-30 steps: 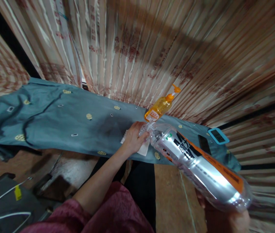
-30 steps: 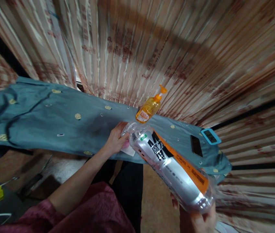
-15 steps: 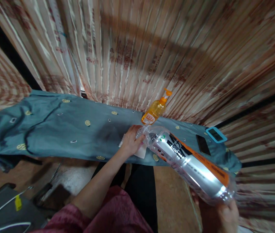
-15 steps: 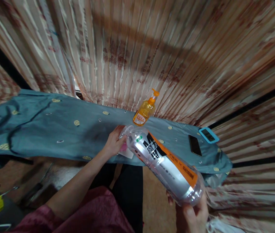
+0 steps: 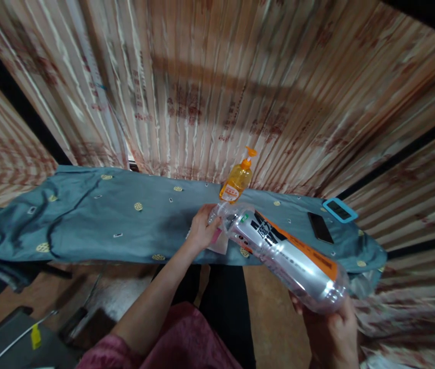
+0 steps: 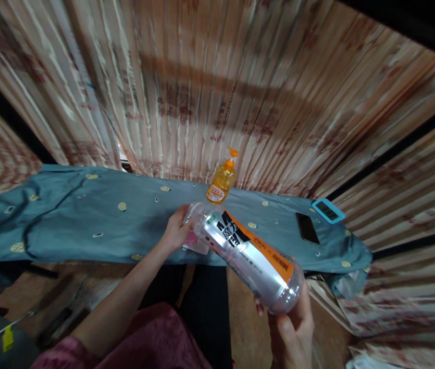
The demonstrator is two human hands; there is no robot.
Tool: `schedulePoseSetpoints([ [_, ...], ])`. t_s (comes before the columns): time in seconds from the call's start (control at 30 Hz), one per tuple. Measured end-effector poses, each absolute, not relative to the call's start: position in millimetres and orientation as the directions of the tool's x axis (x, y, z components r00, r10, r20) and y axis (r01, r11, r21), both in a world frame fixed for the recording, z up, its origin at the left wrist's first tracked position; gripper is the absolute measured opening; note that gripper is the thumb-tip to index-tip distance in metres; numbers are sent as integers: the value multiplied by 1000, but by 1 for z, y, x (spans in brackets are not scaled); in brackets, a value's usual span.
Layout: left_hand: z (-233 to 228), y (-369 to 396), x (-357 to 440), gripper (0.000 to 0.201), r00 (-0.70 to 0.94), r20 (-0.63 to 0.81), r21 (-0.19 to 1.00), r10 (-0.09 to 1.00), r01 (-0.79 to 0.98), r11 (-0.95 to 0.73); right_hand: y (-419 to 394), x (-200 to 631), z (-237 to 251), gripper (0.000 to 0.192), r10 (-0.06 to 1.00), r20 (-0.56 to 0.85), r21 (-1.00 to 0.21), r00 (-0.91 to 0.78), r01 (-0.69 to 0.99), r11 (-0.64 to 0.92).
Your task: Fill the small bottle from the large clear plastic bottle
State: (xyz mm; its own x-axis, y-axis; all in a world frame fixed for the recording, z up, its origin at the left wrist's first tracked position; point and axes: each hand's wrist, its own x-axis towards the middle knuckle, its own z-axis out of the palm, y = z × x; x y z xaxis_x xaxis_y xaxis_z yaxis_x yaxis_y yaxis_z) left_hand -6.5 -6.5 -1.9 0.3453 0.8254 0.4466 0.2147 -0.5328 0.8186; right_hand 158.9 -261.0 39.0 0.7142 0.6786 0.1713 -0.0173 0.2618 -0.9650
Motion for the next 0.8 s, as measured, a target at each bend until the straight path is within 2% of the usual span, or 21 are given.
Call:
schedulePoseSetpoints([
  [0.17, 3, -7, -7, 29, 346, 450, 818, 823, 210, -535, -259, 147, 50, 71, 651, 79, -956, 755, -128, 264],
  [0.47, 6, -8, -6, 29, 354, 455, 823, 817, 183, -538, -258, 168, 24, 69, 708, 197, -939, 678, -78, 336],
  [0.8, 4, -6, -7, 26, 346, 472, 818, 811, 170, -549, -251, 150, 31, 64, 646, 145, -926, 749, -127, 356],
])
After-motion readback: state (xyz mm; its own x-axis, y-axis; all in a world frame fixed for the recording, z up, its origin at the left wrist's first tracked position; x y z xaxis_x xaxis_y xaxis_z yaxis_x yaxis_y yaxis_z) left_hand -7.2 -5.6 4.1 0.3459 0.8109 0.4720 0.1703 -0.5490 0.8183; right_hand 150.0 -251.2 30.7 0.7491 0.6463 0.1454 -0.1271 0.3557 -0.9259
